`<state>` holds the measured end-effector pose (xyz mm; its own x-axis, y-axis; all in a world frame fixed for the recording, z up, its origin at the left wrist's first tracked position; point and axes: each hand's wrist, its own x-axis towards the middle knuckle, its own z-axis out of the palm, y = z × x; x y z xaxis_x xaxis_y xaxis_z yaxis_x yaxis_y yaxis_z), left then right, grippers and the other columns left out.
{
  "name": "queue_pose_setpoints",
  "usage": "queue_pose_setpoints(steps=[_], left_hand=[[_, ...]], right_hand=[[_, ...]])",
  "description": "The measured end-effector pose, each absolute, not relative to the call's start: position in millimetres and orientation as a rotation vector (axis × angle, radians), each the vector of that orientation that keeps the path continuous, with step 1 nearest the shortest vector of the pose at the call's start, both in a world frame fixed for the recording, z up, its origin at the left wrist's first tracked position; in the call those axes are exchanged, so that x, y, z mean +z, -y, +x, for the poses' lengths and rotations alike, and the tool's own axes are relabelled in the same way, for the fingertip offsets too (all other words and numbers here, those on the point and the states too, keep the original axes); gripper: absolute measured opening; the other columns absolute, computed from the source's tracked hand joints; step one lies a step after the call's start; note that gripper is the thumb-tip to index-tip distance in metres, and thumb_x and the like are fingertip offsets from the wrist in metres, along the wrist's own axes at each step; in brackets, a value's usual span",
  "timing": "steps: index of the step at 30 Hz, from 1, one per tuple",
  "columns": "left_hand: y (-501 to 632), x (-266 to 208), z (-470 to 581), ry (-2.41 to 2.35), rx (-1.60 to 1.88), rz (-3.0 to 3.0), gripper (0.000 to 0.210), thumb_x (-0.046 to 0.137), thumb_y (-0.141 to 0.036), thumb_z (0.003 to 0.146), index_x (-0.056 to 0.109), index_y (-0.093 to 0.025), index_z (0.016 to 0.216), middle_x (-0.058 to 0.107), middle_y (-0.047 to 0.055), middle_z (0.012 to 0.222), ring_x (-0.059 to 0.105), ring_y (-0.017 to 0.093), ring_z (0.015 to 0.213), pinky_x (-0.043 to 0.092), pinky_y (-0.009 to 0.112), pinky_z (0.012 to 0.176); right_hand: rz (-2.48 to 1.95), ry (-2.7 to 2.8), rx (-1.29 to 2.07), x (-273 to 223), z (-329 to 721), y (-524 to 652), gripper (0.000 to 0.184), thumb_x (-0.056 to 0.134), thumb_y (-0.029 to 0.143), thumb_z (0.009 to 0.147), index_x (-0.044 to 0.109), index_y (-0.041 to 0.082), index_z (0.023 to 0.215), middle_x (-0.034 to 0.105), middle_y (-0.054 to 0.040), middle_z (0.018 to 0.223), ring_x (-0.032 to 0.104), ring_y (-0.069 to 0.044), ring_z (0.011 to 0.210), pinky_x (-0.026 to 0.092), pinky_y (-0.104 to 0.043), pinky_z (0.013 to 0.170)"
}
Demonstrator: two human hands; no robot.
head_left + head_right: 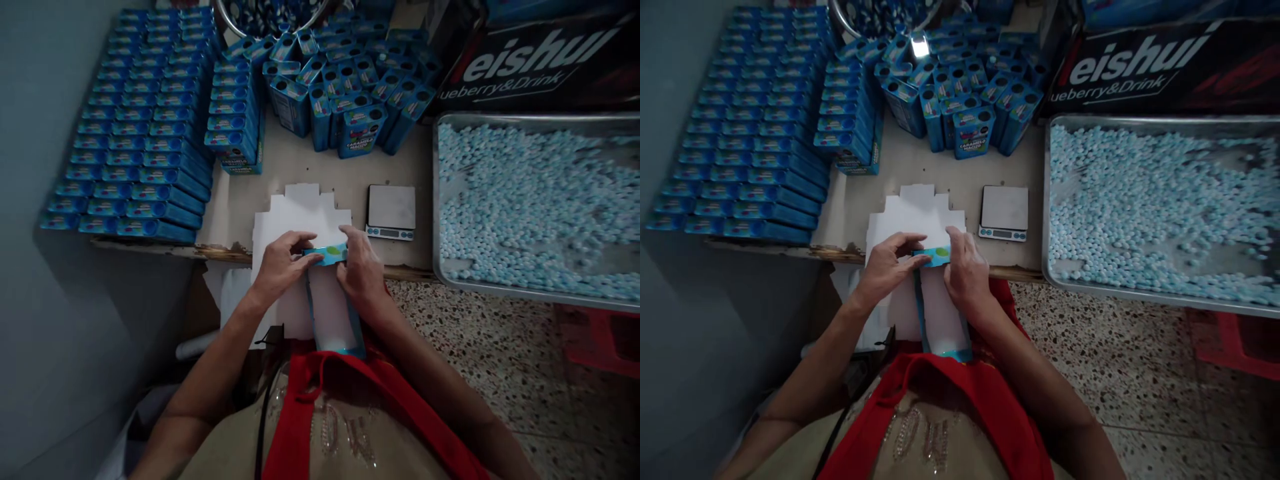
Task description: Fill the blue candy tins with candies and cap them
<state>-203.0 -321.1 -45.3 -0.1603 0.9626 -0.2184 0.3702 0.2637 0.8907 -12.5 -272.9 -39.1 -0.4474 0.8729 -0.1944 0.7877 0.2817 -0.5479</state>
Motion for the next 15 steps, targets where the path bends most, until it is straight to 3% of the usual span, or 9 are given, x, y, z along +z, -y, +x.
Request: queue_pose_setpoints(steps=[3, 6, 8, 10, 15], left_hand=[[310.0, -42.6, -207.5, -1.693, 0.666, 1.368, 0.029, 0.082, -0.031, 0.088, 0.080, -0.022, 0.116, 0.076, 0.008, 0.110, 0.073, 0.021, 0.097, 0.061, 0.033, 0.090], [300.6, -38.4, -209.6, -1.692, 0.449, 1.552, 0.019, 0.079, -0.030, 0.091, 0.083, -0.023, 0.108, 0.076, 0.008, 0.108, 0.073, 0.024, 0.098, 0.059, 0.035, 0.091], [295.3, -36.2, -209.9, -1.699, 0.350, 1.638, 0.017, 0.076, -0.028, 0.092, 0.083, -0.023, 0.107, 0.076, 0.008, 0.105, 0.072, 0.024, 0.097, 0.058, 0.035, 0.088], [291.2, -34.7, -210.1, -1.686, 0.288, 1.713, 0.015, 0.074, -0.026, 0.093, 0.082, -0.022, 0.105, 0.075, 0.008, 0.102, 0.072, 0.024, 0.096, 0.056, 0.034, 0.086], [288.0, -32.7, -207.3, -1.656, 0.188, 1.847, 0.018, 0.063, -0.016, 0.095, 0.079, -0.019, 0.103, 0.073, 0.009, 0.098, 0.071, 0.024, 0.094, 0.055, 0.034, 0.085]], right_hand=[[-1.497, 2.496, 1.114, -31.0, -3.9, 253.9, 0.049, 0.054, 0.009, 0.082, 0.065, 0.018, 0.129, 0.064, -0.0147, 0.122, 0.064, -0.028, 0.106, 0.057, -0.041, 0.091], [-1.147, 2.596, 1.343, -23.1, 12.2, 233.0, 0.045, 0.059, 0.017, 0.087, 0.066, 0.020, 0.132, 0.064, -0.0117, 0.122, 0.065, -0.024, 0.105, 0.057, -0.038, 0.094], [-1.060, 2.667, 1.302, -18.5, 13.8, 220.2, 0.042, 0.063, 0.023, 0.091, 0.070, 0.021, 0.132, 0.065, -0.0119, 0.126, 0.065, -0.025, 0.113, 0.054, -0.039, 0.100], [-1.111, 2.779, 1.202, -14.7, 3.6, 209.1, 0.030, 0.067, 0.028, 0.092, 0.077, 0.021, 0.119, 0.069, -0.0118, 0.123, 0.066, -0.027, 0.115, 0.053, -0.039, 0.100], [-1.027, 3.227, 0.985, -7.8, -39.0, 195.7, 0.022, 0.070, 0.025, 0.091, 0.082, 0.019, 0.108, 0.078, -0.0110, 0.106, 0.072, -0.026, 0.095, 0.048, -0.034, 0.080]])
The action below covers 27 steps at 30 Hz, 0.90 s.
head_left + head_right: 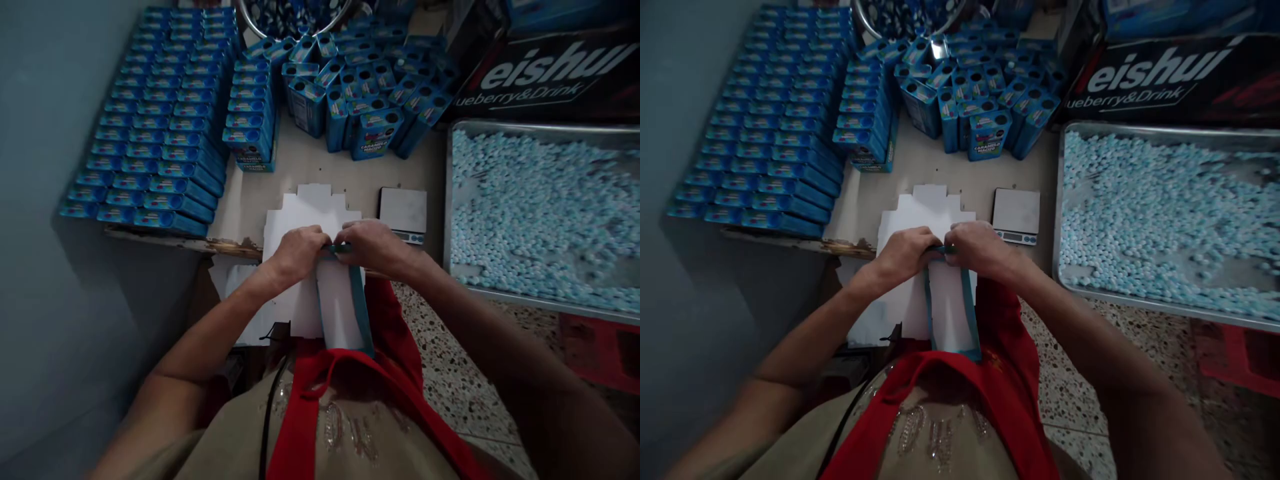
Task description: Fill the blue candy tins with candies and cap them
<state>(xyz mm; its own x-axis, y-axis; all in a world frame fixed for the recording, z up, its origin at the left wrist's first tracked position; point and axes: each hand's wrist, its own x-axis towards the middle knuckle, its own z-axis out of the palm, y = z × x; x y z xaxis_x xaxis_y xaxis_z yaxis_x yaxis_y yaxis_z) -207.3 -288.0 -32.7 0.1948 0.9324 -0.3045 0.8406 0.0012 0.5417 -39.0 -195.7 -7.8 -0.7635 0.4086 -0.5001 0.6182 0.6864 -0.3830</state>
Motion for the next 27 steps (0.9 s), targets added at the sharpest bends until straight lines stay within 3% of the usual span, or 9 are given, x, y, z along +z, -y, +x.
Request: queue_pose_setpoints(steps=[6, 13, 17, 21, 23, 27], left_hand=[[293.6, -38.9, -200.4, -1.716, 0.202, 1.977, 0.018, 0.056, -0.016, 0.094, 0.074, -0.015, 0.095, 0.070, 0.012, 0.090, 0.067, 0.025, 0.084, 0.052, 0.036, 0.075], [293.0, -45.0, -206.6, -1.683, 0.249, 1.900, 0.018, 0.058, -0.015, 0.091, 0.074, -0.016, 0.096, 0.073, 0.011, 0.093, 0.068, 0.024, 0.088, 0.053, 0.036, 0.081], [281.5, -49.0, -207.9, -1.784, 0.298, 1.736, 0.014, 0.063, -0.013, 0.084, 0.076, -0.016, 0.089, 0.075, 0.008, 0.092, 0.069, 0.024, 0.090, 0.052, 0.037, 0.085], [269.7, -48.3, -212.8, -2.003, 0.344, 1.582, 0.009, 0.068, -0.014, 0.084, 0.075, -0.019, 0.085, 0.075, 0.008, 0.089, 0.070, 0.027, 0.093, 0.051, 0.039, 0.087], [268.1, -45.3, -215.3, -2.069, 0.340, 1.513, 0.009, 0.071, -0.011, 0.083, 0.073, -0.020, 0.083, 0.074, 0.009, 0.087, 0.071, 0.029, 0.094, 0.051, 0.040, 0.087], [275.8, -39.9, -213.0, -2.126, 0.291, 1.516, 0.010, 0.070, -0.009, 0.083, 0.070, -0.020, 0.085, 0.074, 0.010, 0.091, 0.072, 0.031, 0.093, 0.051, 0.041, 0.084]], right_hand=[[0.665, -2.572, -0.567, -6.3, -47.9, 196.7, 0.021, 0.058, 0.022, 0.099, 0.079, 0.020, 0.104, 0.080, -0.0126, 0.106, 0.068, -0.023, 0.082, 0.040, -0.033, 0.069], [0.623, -2.540, -0.611, -13.9, -51.6, 194.5, 0.020, 0.057, 0.022, 0.099, 0.076, 0.019, 0.106, 0.079, -0.0141, 0.104, 0.069, -0.025, 0.084, 0.044, -0.036, 0.072], [0.736, -2.509, -0.636, -19.6, -58.9, 186.8, 0.021, 0.057, 0.027, 0.100, 0.076, 0.019, 0.106, 0.078, -0.0133, 0.107, 0.071, -0.027, 0.091, 0.046, -0.036, 0.076], [1.019, -2.523, -0.576, -9.1, -57.3, 175.4, 0.033, 0.064, 0.028, 0.097, 0.071, 0.019, 0.129, 0.076, -0.0135, 0.124, 0.071, -0.028, 0.104, 0.048, -0.035, 0.081], [1.197, -2.474, -0.548, -2.5, -50.8, 177.4, 0.041, 0.067, 0.031, 0.096, 0.069, 0.017, 0.134, 0.076, -0.0152, 0.123, 0.071, -0.030, 0.107, 0.048, -0.036, 0.083], [1.274, -2.393, -0.480, -5.5, -38.6, 195.1, 0.032, 0.065, 0.034, 0.096, 0.076, 0.018, 0.121, 0.080, -0.0162, 0.112, 0.074, -0.030, 0.104, 0.050, -0.035, 0.083]])
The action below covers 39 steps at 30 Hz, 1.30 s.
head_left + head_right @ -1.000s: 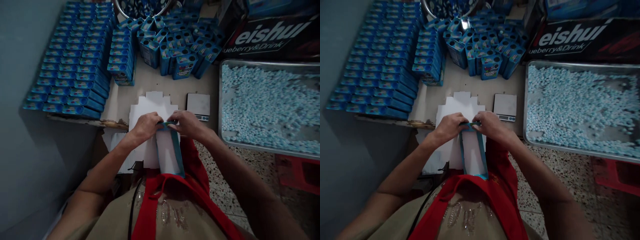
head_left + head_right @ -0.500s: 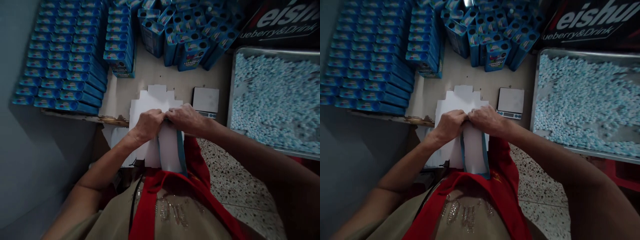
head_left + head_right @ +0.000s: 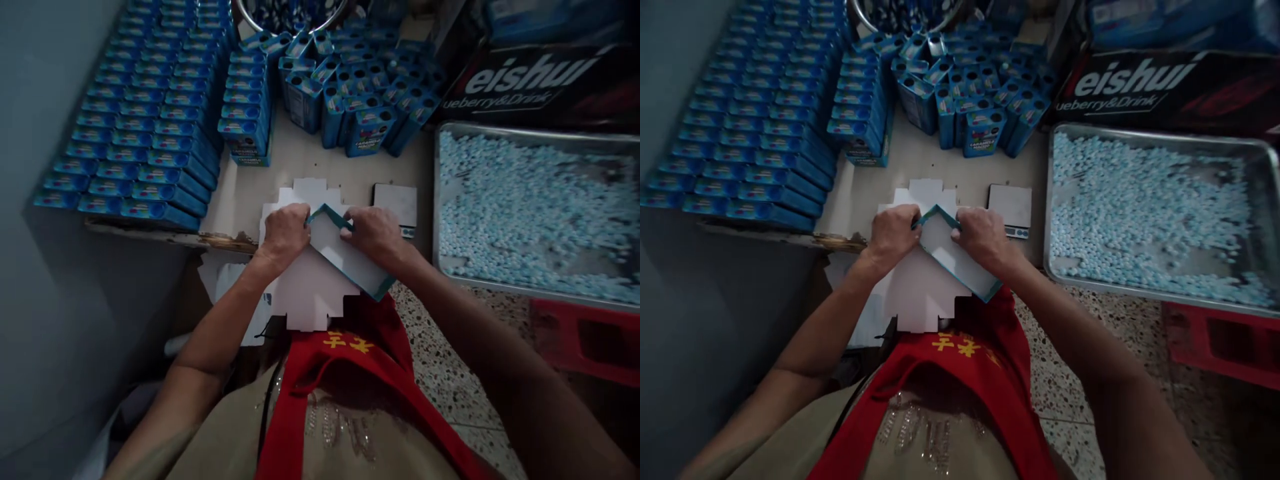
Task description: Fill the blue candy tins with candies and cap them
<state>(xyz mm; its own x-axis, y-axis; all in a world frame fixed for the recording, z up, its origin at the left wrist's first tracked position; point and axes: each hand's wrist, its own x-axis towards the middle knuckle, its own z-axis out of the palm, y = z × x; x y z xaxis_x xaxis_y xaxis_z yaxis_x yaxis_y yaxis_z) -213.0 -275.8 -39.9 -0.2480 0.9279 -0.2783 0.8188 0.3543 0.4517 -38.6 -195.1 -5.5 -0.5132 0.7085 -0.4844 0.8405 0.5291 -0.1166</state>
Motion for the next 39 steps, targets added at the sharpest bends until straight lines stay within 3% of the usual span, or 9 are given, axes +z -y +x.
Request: queue_pose_setpoints(steps=[5, 9, 16, 19, 23, 25, 32, 36, 39], left_hand=[[284.3, -39.9, -208.0, -2.148, 0.237, 1.604, 0.015, 0.066, -0.011, 0.085, 0.074, -0.021, 0.093, 0.077, 0.012, 0.094, 0.073, 0.029, 0.091, 0.050, 0.037, 0.075], [281.1, -41.1, -213.7, -2.161, 0.165, 1.572, 0.016, 0.067, -0.013, 0.082, 0.076, -0.023, 0.091, 0.079, 0.011, 0.095, 0.075, 0.029, 0.093, 0.049, 0.035, 0.074], [281.3, -40.9, -213.2, -2.234, 0.196, 1.442, 0.013, 0.067, -0.014, 0.082, 0.074, -0.023, 0.089, 0.080, 0.010, 0.097, 0.075, 0.030, 0.097, 0.048, 0.035, 0.076], [284.8, -46.3, -217.6, -2.159, 0.347, 1.372, 0.013, 0.071, -0.017, 0.082, 0.074, -0.023, 0.094, 0.079, 0.008, 0.095, 0.074, 0.028, 0.093, 0.049, 0.034, 0.076], [292.1, -59.3, -253.7, -1.956, 0.838, 1.135, 0.043, 0.077, -0.040, 0.088, 0.070, -0.023, 0.128, 0.079, 0.006, 0.100, 0.073, 0.021, 0.087, 0.053, 0.029, 0.076], [293.6, -66.2, -279.2, -2.048, 0.979, 1.074, 0.049, 0.075, -0.049, 0.091, 0.069, -0.021, 0.131, 0.078, 0.007, 0.102, 0.072, 0.021, 0.091, 0.055, 0.030, 0.081], [253.2, -90.0, -312.0, -2.089, 0.542, 1.606, 0.075, 0.090, -0.050, 0.076, 0.066, -0.019, 0.140, 0.066, 0.015, 0.133, 0.060, 0.033, 0.127, 0.048, 0.043, 0.112], [226.1, -100.1, -303.8, -1.963, 0.322, 1.767, 0.061, 0.096, -0.046, 0.070, 0.073, -0.017, 0.120, 0.064, 0.015, 0.129, 0.057, 0.035, 0.129, 0.046, 0.046, 0.116], [221.6, -101.2, -304.4, -1.936, 0.336, 1.727, 0.066, 0.099, -0.043, 0.065, 0.073, -0.016, 0.119, 0.065, 0.014, 0.123, 0.060, 0.034, 0.123, 0.050, 0.045, 0.112]], right_hand=[[1.172, -2.408, -0.395, -20.4, -46.5, 205.6, 0.029, 0.059, 0.032, 0.098, 0.077, 0.017, 0.115, 0.080, -0.0186, 0.115, 0.075, -0.029, 0.107, 0.051, -0.033, 0.084], [1.097, -2.413, -0.402, -18.0, -59.4, 202.9, 0.033, 0.049, 0.017, 0.099, 0.072, 0.016, 0.123, 0.078, -0.0186, 0.121, 0.074, -0.027, 0.112, 0.050, -0.031, 0.086], [1.106, -2.401, -0.464, -0.7, -31.8, 215.9, 0.041, 0.040, 0.014, 0.102, 0.058, 0.017, 0.139, 0.077, -0.0176, 0.120, 0.076, -0.027, 0.106, 0.052, -0.031, 0.079], [1.100, -2.385, -0.446, 3.8, -6.0, 223.6, 0.038, 0.046, 0.017, 0.102, 0.060, 0.017, 0.137, 0.079, -0.0179, 0.110, 0.077, -0.029, 0.098, 0.052, -0.033, 0.077], [1.218, -2.483, -0.572, 13.7, 18.3, 189.5, 0.034, 0.051, 0.028, 0.104, 0.067, 0.023, 0.134, 0.080, -0.0132, 0.106, 0.075, -0.026, 0.093, 0.047, -0.033, 0.075], [1.425, -2.515, -0.505, 22.8, 20.7, 146.6, 0.036, 0.054, 0.029, 0.103, 0.069, 0.021, 0.135, 0.079, -0.0140, 0.103, 0.073, -0.025, 0.091, 0.045, -0.034, 0.074], [1.808, -2.441, -0.306, 61.3, 0.8, -14.4, 0.033, 0.053, 0.031, 0.105, 0.077, 0.011, 0.114, 0.075, -0.0207, 0.108, 0.067, -0.028, 0.096, 0.046, -0.040, 0.084], [2.013, -2.455, -0.036, 54.9, -7.6, 12.2, 0.049, 0.039, 0.046, 0.108, 0.077, 0.018, 0.123, 0.074, -0.0221, 0.113, 0.069, -0.038, 0.109, 0.048, -0.048, 0.088], [1.664, -2.461, -0.195, 25.9, -20.7, 80.8, 0.045, 0.039, 0.037, 0.109, 0.080, 0.020, 0.116, 0.078, -0.0181, 0.109, 0.072, -0.034, 0.101, 0.049, -0.042, 0.082]])
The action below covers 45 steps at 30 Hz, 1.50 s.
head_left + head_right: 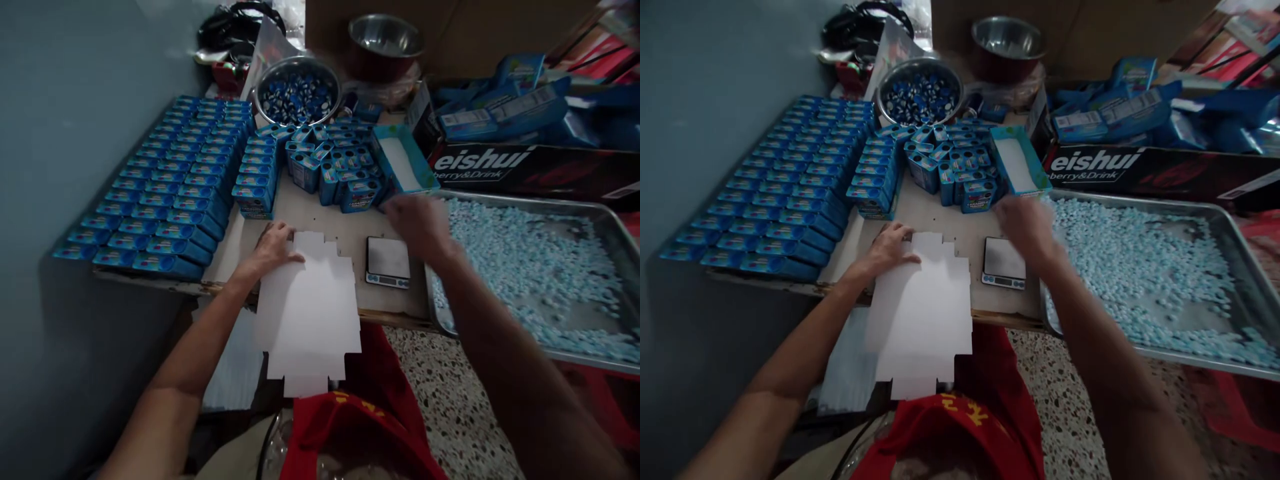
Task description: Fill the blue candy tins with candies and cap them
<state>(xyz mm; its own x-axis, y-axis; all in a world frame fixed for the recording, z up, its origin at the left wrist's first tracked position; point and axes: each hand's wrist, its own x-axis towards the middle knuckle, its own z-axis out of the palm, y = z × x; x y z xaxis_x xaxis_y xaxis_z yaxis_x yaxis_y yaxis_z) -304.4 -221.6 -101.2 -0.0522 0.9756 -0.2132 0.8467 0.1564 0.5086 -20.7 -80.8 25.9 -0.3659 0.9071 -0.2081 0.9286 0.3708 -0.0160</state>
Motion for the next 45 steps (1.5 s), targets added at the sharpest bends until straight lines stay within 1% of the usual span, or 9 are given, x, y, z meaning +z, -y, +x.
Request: queue_pose_setpoints(steps=[6, 11, 14, 18, 22, 27, 32, 37, 45], left_hand=[[229.0, -95.4, -303.3, -1.986, 0.667, 1.699, 0.065, 0.101, -0.029, 0.058, 0.072, -0.021, 0.116, 0.068, 0.012, 0.130, 0.062, 0.034, 0.127, 0.051, 0.046, 0.113], [231.0, -81.2, -299.4, -1.971, 1.035, 1.426, 0.023, 0.088, -0.022, 0.073, 0.068, -0.022, 0.083, 0.072, 0.001, 0.083, 0.069, 0.021, 0.083, 0.057, 0.035, 0.085], [229.3, -59.8, -309.4, -1.724, 1.209, 1.223, 0.028, 0.091, -0.025, 0.068, 0.067, -0.021, 0.081, 0.069, -0.002, 0.076, 0.063, 0.015, 0.071, 0.054, 0.028, 0.072], [234.8, -36.6, -324.1, -1.425, 1.249, 1.026, 0.038, 0.096, -0.030, 0.059, 0.075, -0.019, 0.089, 0.076, 0.002, 0.089, 0.068, 0.016, 0.083, 0.056, 0.028, 0.078], [268.2, -43.6, -308.5, -1.187, 1.363, 0.561, 0.062, 0.091, -0.048, 0.063, 0.074, -0.022, 0.117, 0.079, 0.008, 0.112, 0.074, 0.025, 0.096, 0.060, 0.033, 0.078], [311.2, -62.4, -267.1, -1.266, 1.386, 0.186, 0.041, 0.074, -0.044, 0.073, 0.076, -0.019, 0.106, 0.078, 0.007, 0.092, 0.074, 0.030, 0.092, 0.058, 0.036, 0.074], [306.6, -54.0, -247.5, -1.429, 1.408, 0.479, 0.045, 0.061, -0.028, 0.067, 0.077, -0.021, 0.109, 0.074, 0.006, 0.125, 0.065, 0.031, 0.125, 0.053, 0.038, 0.105], [295.5, -53.7, -243.1, -1.838, 1.043, 0.981, 0.025, 0.063, -0.027, 0.079, 0.080, -0.020, 0.096, 0.061, 0.011, 0.139, 0.051, 0.033, 0.144, 0.036, 0.045, 0.128], [298.7, -71.2, -222.9, -1.904, 1.235, 0.899, 0.024, 0.064, -0.039, 0.096, 0.068, -0.022, 0.111, 0.061, 0.012, 0.140, 0.060, 0.028, 0.134, 0.049, 0.041, 0.114]], right_hand=[[1.329, -2.608, -0.644, -48.5, -44.8, 171.0, 0.031, 0.062, 0.039, 0.103, 0.075, 0.019, 0.123, 0.075, -0.0146, 0.121, 0.068, -0.028, 0.116, 0.051, -0.037, 0.099], [1.510, -2.726, -1.016, -68.1, -36.0, 179.3, 0.066, 0.086, 0.047, 0.082, 0.064, 0.018, 0.137, 0.065, -0.0186, 0.135, 0.061, -0.035, 0.128, 0.050, -0.049, 0.110], [1.624, -2.502, -1.664, -61.1, -28.8, 177.0, 0.067, 0.092, 0.044, 0.069, 0.068, 0.021, 0.127, 0.073, -0.0117, 0.124, 0.070, -0.031, 0.114, 0.056, -0.046, 0.100], [1.760, -1.623, -2.594, -45.0, -29.3, 179.1, 0.062, 0.097, 0.043, 0.051, 0.065, 0.024, 0.102, 0.076, 0.0007, 0.090, 0.072, -0.021, 0.075, 0.059, -0.033, 0.069], [1.859, -1.067, -2.867, -34.1, -36.5, 187.4, 0.072, 0.098, 0.025, 0.041, 0.060, 0.025, 0.102, 0.077, 0.0035, 0.087, 0.070, -0.017, 0.065, 0.056, -0.028, 0.060], [1.963, -1.220, -2.672, -43.5, -44.7, 200.1, 0.062, 0.089, 0.027, 0.050, 0.067, 0.024, 0.108, 0.077, 0.0019, 0.085, 0.069, -0.020, 0.065, 0.056, -0.031, 0.062], [1.848, -2.327, -1.539, -52.6, -54.2, 205.3, 0.023, 0.065, 0.028, 0.083, 0.079, 0.024, 0.100, 0.079, -0.0022, 0.085, 0.072, -0.024, 0.081, 0.051, -0.033, 0.077], [1.416, -2.507, -0.829, -30.9, -73.9, 202.3, 0.033, 0.046, 0.021, 0.103, 0.075, 0.022, 0.119, 0.082, -0.0128, 0.107, 0.076, -0.028, 0.097, 0.048, -0.034, 0.080], [1.226, -2.479, -0.599, -16.7, -96.6, 204.5, 0.038, 0.037, 0.009, 0.102, 0.070, 0.018, 0.118, 0.071, -0.0197, 0.126, 0.072, -0.029, 0.105, 0.050, -0.035, 0.079]])
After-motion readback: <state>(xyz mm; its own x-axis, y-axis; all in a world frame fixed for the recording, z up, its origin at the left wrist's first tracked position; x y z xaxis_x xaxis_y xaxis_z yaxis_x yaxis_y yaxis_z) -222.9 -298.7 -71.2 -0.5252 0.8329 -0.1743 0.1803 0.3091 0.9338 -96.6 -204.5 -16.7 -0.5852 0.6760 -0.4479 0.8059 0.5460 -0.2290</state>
